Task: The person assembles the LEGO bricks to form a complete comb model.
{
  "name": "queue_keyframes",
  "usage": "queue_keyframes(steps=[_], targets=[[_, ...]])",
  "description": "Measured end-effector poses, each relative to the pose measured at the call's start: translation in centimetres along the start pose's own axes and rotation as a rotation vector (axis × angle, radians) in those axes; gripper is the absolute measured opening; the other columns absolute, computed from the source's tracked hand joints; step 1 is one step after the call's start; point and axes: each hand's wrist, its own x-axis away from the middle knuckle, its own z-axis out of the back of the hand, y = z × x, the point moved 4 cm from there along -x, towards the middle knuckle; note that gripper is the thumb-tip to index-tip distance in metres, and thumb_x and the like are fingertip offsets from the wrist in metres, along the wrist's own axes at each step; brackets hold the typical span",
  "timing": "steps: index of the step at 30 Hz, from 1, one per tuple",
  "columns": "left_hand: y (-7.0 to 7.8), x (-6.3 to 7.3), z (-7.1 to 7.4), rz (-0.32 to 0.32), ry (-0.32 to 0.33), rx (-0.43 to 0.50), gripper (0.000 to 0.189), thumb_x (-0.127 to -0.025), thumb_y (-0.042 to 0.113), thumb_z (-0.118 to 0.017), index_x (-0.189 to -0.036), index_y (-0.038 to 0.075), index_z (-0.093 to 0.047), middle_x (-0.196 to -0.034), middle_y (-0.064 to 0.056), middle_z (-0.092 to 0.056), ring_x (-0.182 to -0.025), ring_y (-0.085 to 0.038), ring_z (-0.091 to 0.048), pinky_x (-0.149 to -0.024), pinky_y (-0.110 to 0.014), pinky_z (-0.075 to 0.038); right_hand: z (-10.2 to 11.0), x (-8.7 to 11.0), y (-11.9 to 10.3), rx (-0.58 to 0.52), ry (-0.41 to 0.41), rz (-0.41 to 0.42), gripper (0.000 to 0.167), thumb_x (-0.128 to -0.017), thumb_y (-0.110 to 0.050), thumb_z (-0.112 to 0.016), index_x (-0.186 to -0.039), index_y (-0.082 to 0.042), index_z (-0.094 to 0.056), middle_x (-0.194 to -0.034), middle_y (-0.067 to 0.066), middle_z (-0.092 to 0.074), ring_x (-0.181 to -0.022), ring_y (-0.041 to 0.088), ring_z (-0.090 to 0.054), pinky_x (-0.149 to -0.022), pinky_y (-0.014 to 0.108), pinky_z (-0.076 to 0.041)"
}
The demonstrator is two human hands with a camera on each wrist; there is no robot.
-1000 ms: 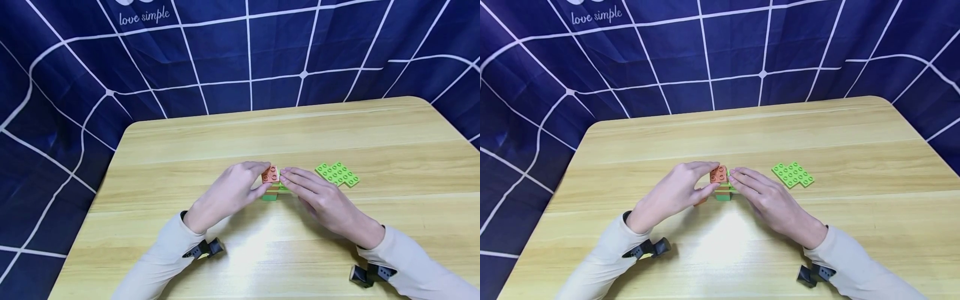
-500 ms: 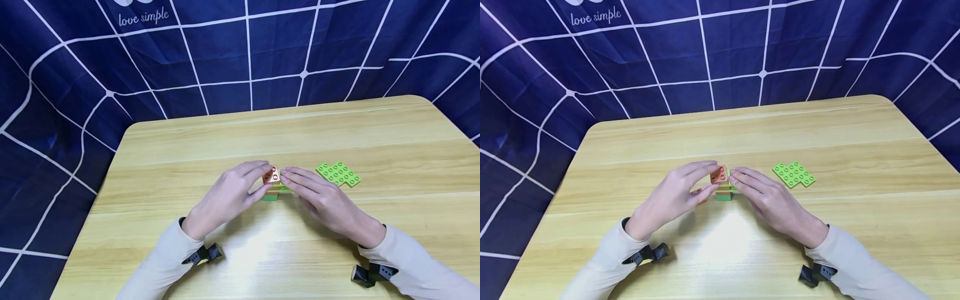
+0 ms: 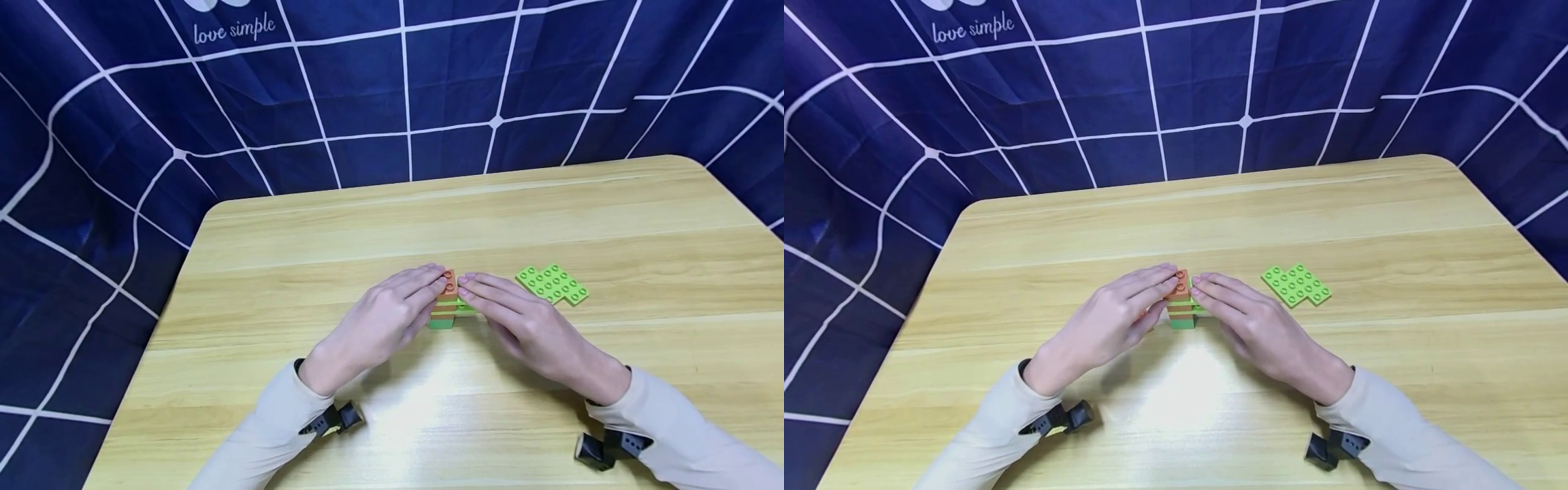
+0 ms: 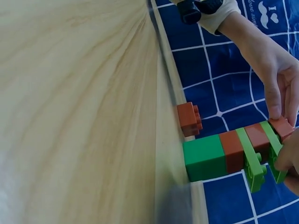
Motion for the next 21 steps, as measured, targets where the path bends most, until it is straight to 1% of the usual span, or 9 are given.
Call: queue_keyframes(steps=[3, 7, 9, 12, 16, 18, 21], targets=[[-0.2, 0.0, -0.1, -0.003, -0.004, 0.031, 0.033, -0.088, 0.002, -0.067, -0.12, -0.004, -0.064, -0.127, -0.018, -0.061, -0.123, -0.028, -0.056, -0.11, -0.027, -0.037, 0.0, -0.1, 0.0, -0.005, 0.012, 0.002, 0.039, -0.102, -0.017, -0.037, -0.125, 0.004, -0.061, -0.129, 0.018, -0.059, -0.126, 0.03, -0.052, -0.114, 0.03, -0.033], [-0.3, 0.1, -0.1, -0.007, 0.006, 0.052, 0.035, -0.087, 0.001, -0.067, -0.122, -0.004, -0.063, -0.127, -0.018, -0.061, -0.123, -0.027, -0.055, -0.11, -0.026, -0.037, 0.2, -0.4, -0.2, 0.021, 0.06, 0.015, 0.038, -0.102, -0.018, -0.039, -0.124, 0.004, -0.062, -0.128, 0.019, -0.06, -0.119, 0.032, -0.056, -0.113, 0.029, -0.036], [-0.3, 0.1, 0.0, -0.004, 0.023, 0.064, 0.035, -0.088, 0.001, -0.067, -0.122, -0.004, -0.063, -0.127, -0.018, -0.061, -0.122, -0.027, -0.056, -0.108, -0.025, -0.039, 0.3, -0.6, -0.3, 0.036, 0.089, 0.023, 0.038, -0.102, -0.019, -0.04, -0.123, 0.005, -0.062, -0.128, 0.02, -0.06, -0.117, 0.034, -0.057, -0.112, 0.03, -0.037], [-0.5, 0.1, 0.1, 0.007, 0.054, 0.083, 0.036, -0.088, 0.003, -0.068, -0.123, -0.004, -0.061, -0.128, -0.019, -0.06, -0.12, -0.027, -0.058, -0.106, -0.024, -0.041, 0.5, -1.0, -0.5, 0.05, 0.114, 0.03, 0.039, -0.101, -0.019, -0.041, -0.123, 0.007, -0.061, -0.13, 0.021, -0.058, -0.12, 0.034, -0.055, -0.112, 0.031, -0.037], [-0.7, 0.3, 0.4, 0.019, 0.084, 0.09, 0.038, -0.088, 0.006, -0.068, -0.123, -0.005, -0.061, -0.127, -0.02, -0.06, -0.118, -0.028, -0.059, -0.106, -0.024, -0.042, 0.5, -1.7, -0.6, 0.056, 0.09, 0.043, 0.041, -0.101, -0.02, -0.042, -0.128, 0.007, -0.057, -0.135, 0.021, -0.054, -0.125, 0.033, -0.052, -0.113, 0.031, -0.035], [-0.7, 0.5, 0.5, 0.022, 0.089, 0.085, 0.037, -0.088, 0.007, -0.068, -0.122, -0.005, -0.062, -0.126, -0.02, -0.061, -0.118, -0.028, -0.059, -0.106, -0.025, -0.042, 0.4, -2.0, -0.7, 0.057, 0.055, 0.046, 0.043, -0.102, -0.021, -0.042, -0.132, 0.007, -0.054, -0.138, 0.021, -0.052, -0.127, 0.033, -0.05, -0.114, 0.032, -0.034], [-0.6, 0.8, 0.4, 0.009, 0.083, 0.067, 0.036, -0.087, 0.008, -0.068, -0.121, -0.005, -0.062, -0.125, -0.02, -0.062, -0.118, -0.028, -0.059, -0.106, -0.027, -0.042, 0.3, -2.0, -0.6, 0.054, 0.001, 0.034, 0.045, -0.103, -0.024, -0.04, -0.135, 0.005, -0.052, -0.14, 0.019, -0.051, -0.129, 0.032, -0.048, -0.116, 0.033, -0.032]])
